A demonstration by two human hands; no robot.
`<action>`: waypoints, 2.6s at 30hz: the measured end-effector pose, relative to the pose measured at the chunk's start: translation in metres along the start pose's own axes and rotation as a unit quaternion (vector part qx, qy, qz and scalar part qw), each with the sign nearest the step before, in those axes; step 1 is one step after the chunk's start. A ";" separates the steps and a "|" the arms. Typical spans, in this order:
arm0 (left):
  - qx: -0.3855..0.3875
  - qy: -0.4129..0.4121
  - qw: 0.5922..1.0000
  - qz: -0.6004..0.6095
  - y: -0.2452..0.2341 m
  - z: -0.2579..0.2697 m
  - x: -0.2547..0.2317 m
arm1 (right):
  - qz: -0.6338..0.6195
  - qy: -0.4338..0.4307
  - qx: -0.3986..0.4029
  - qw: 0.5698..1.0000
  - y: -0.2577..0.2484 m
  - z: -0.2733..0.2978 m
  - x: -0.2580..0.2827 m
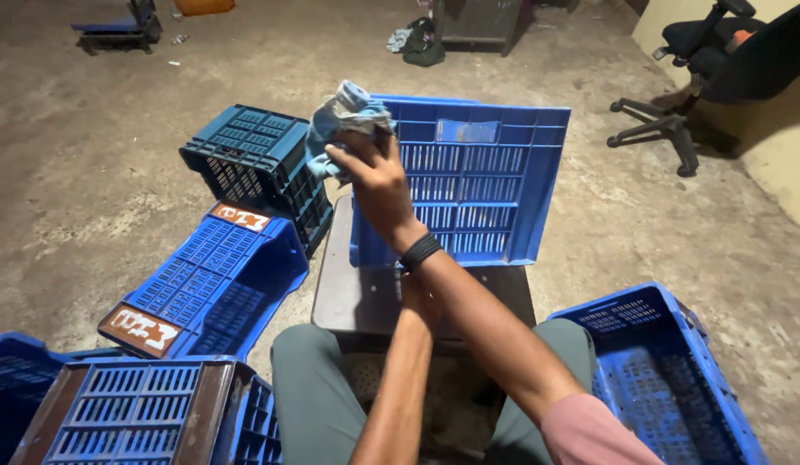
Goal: The person wipes the exterior and interior surfaces of blue plastic crates using a cloth. They rotate and reposition each crate to access different sides and then place the cleaned crate aside before picking up another.
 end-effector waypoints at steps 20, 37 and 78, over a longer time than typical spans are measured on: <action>-0.005 -0.033 0.998 0.058 -0.019 0.018 -0.016 | 0.133 0.200 0.007 0.971 -0.134 0.200 -0.055; 0.020 -0.043 0.998 0.044 0.019 0.048 -0.036 | 0.119 0.171 -0.078 0.975 -0.169 0.045 -0.108; 0.045 0.020 0.999 0.000 -0.022 0.026 0.008 | -0.003 0.159 0.021 0.987 -0.085 0.128 -0.003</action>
Point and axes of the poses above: each hand's wrist, its own z-axis away from the middle knuckle, its own y-axis out of the palm, x = y × z, the point moved 10 cm from there along -z, towards the middle knuckle, and after that the axes turned 5 degrees about -z, right-handed, at the moved point
